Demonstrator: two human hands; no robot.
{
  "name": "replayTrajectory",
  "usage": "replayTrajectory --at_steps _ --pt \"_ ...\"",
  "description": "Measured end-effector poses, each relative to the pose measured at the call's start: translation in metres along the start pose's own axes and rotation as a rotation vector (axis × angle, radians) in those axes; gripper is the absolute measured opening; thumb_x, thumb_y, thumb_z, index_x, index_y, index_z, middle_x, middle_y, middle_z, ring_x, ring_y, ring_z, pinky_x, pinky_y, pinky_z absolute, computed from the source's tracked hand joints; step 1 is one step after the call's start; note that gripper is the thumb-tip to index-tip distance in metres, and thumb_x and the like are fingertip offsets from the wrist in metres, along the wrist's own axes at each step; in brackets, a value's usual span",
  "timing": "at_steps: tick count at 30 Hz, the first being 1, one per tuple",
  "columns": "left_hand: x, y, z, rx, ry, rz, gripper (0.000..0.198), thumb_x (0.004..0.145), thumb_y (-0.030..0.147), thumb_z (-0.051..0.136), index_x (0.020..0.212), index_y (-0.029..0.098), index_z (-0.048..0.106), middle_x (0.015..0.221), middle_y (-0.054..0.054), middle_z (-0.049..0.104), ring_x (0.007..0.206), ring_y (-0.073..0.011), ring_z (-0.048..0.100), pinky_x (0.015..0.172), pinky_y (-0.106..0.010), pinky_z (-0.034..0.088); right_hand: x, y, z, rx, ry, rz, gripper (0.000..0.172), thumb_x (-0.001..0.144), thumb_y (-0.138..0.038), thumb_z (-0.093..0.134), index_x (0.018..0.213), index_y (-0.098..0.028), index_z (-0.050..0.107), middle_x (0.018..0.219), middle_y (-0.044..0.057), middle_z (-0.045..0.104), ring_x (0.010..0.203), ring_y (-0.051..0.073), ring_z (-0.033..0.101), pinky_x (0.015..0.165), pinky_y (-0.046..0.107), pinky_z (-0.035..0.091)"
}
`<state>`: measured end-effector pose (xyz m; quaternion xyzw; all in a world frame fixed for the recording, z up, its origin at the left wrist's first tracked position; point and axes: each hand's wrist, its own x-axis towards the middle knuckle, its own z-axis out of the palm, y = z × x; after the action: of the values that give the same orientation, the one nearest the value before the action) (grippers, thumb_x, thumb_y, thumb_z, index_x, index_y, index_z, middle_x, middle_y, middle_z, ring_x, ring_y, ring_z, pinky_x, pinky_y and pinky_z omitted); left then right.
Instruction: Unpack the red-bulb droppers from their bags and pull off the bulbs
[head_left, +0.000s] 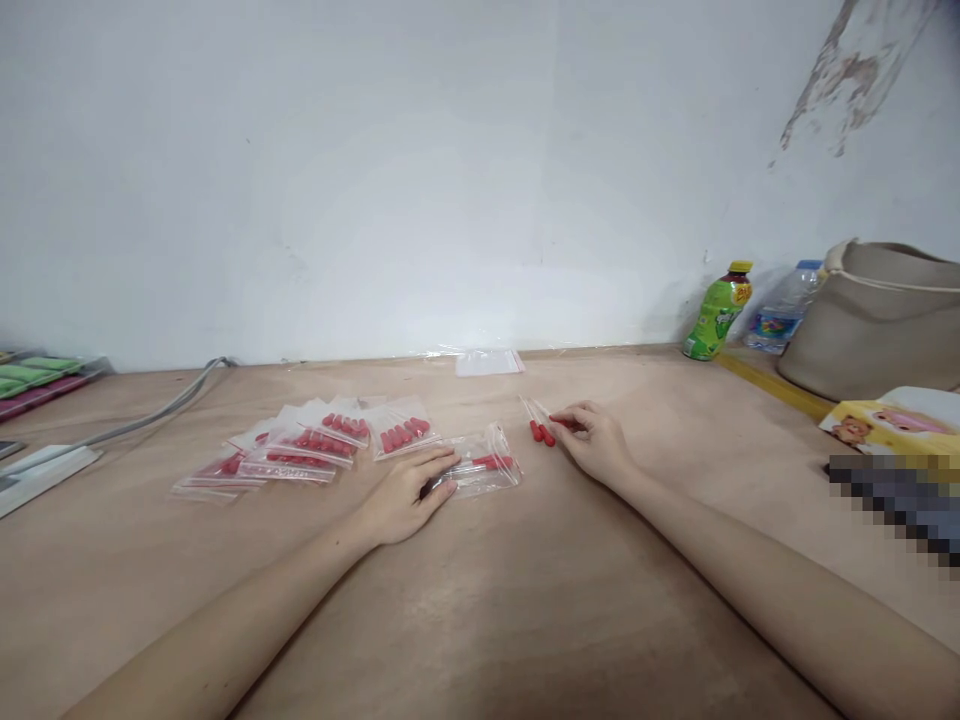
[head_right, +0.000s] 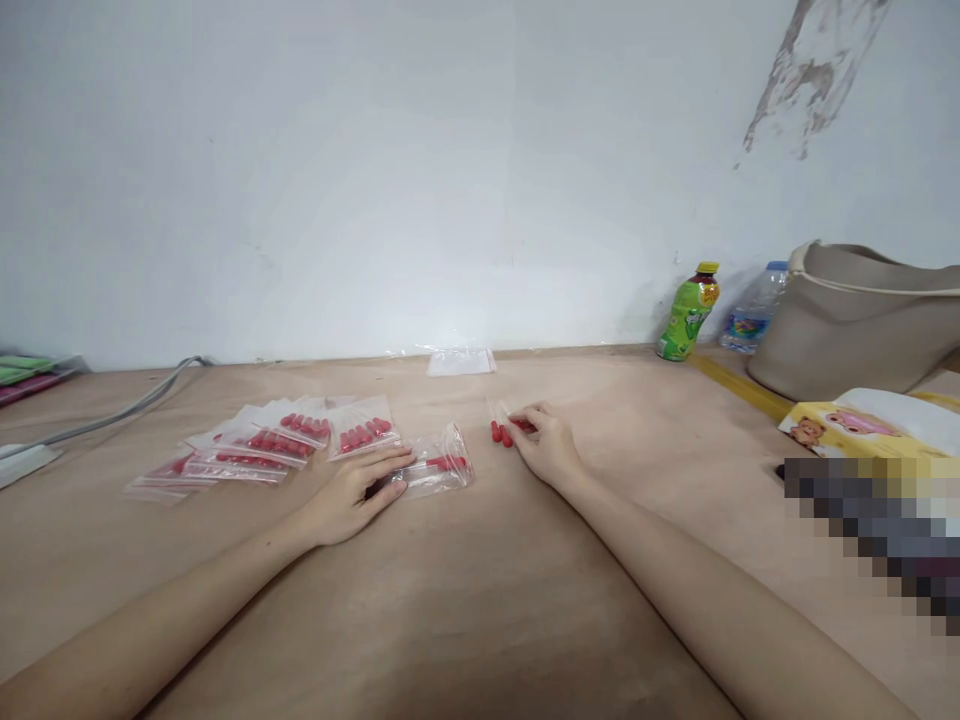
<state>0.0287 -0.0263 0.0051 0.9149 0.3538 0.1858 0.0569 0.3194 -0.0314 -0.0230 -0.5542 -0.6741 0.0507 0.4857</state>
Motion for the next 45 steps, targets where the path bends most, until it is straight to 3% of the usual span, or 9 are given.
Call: replayTrajectory --at_steps 8,14,17,19,22,25,29,38,45 --pt "0.000 0.001 -0.001 0.019 -0.016 -0.009 0.040 0.086 0.038 0.039 0.120 0.020 0.051 0.125 -0.005 0.051 0.117 -0.0202 0.045 0.101 -0.037 0.035 0.001 0.007 0.000 -0.003 -0.110 0.104 0.016 0.074 -0.028 0.053 0.078 -0.019 0.065 0.074 0.002 0.066 0.064 0.014 0.059 0.059 0.025 0.047" --pt "-0.001 -0.003 0.001 0.012 -0.014 0.001 0.040 0.086 0.038 0.039 0.120 0.022 0.050 0.125 -0.005 0.051 0.117 -0.0194 0.044 0.100 -0.037 0.035 0.003 0.011 0.000 -0.005 -0.034 0.158 0.021 0.075 -0.032 0.052 0.084 -0.015 0.062 0.078 0.006 0.065 0.069 0.016 0.059 0.061 0.028 0.046" --pt "-0.001 -0.002 -0.001 0.000 -0.011 0.019 0.039 0.085 0.037 0.041 0.121 0.023 0.049 0.124 -0.004 0.051 0.117 -0.0194 0.045 0.100 -0.037 0.035 0.000 0.002 -0.002 -0.016 -0.007 0.092 0.020 0.074 -0.032 0.053 0.085 -0.016 0.061 0.076 0.004 0.062 0.069 0.015 0.056 0.063 0.028 0.044" --pt "-0.002 -0.001 -0.002 -0.019 -0.019 0.041 0.040 0.084 0.036 0.043 0.121 0.023 0.049 0.124 -0.004 0.051 0.116 -0.0193 0.045 0.099 -0.037 0.035 -0.005 -0.011 -0.003 -0.019 -0.069 -0.036 0.016 0.074 -0.031 0.054 0.081 -0.018 0.062 0.070 0.002 0.059 0.069 0.015 0.053 0.065 0.028 0.042" --pt "-0.003 0.002 -0.005 -0.047 -0.040 0.079 0.040 0.083 0.035 0.045 0.121 0.024 0.048 0.124 -0.003 0.052 0.115 -0.0190 0.045 0.099 -0.036 0.036 -0.015 -0.038 -0.002 -0.020 -0.278 -0.215 0.013 0.076 -0.028 0.055 0.078 -0.021 0.065 0.071 0.002 0.056 0.073 0.015 0.052 0.070 0.029 0.040" --pt "-0.004 0.005 -0.008 -0.060 -0.076 0.116 0.042 0.083 0.034 0.046 0.124 0.024 0.045 0.123 -0.003 0.052 0.115 -0.0194 0.046 0.099 -0.037 0.036 -0.022 -0.060 0.002 -0.074 -0.403 -0.274 0.012 0.076 -0.029 0.057 0.084 -0.024 0.066 0.076 0.002 0.056 0.076 0.015 0.050 0.072 0.029 0.038" --pt "-0.006 0.008 -0.014 -0.036 -0.132 0.170 0.047 0.085 0.034 0.043 0.131 0.024 0.035 0.126 -0.005 0.049 0.116 -0.0211 0.045 0.098 -0.039 0.036 -0.026 -0.069 0.009 -0.118 -0.501 -0.290 0.010 0.075 -0.028 0.059 0.073 -0.020 0.062 0.077 0.002 0.055 0.075 0.015 0.049 0.070 0.028 0.037" --pt "-0.005 0.009 -0.017 0.067 -0.181 0.211 0.047 0.089 0.038 0.035 0.134 0.025 0.028 0.130 -0.005 0.044 0.119 -0.0214 0.040 0.101 -0.040 0.031 -0.031 -0.065 0.012 0.107 -0.439 -0.176 0.010 0.070 -0.012 0.057 0.074 -0.018 0.049 0.071 -0.002 0.053 0.064 0.010 0.047 0.059 0.022 0.036" --pt "-0.007 0.012 -0.019 0.136 -0.213 0.177 0.048 0.090 0.038 0.029 0.136 0.024 0.023 0.134 -0.005 0.040 0.122 -0.0224 0.036 0.100 -0.040 0.030 -0.027 -0.056 0.009 0.387 -0.507 0.124 0.008 0.075 -0.023 0.055 0.079 -0.018 0.050 0.056 -0.006 0.047 0.049 0.007 0.043 0.044 0.018 0.033"
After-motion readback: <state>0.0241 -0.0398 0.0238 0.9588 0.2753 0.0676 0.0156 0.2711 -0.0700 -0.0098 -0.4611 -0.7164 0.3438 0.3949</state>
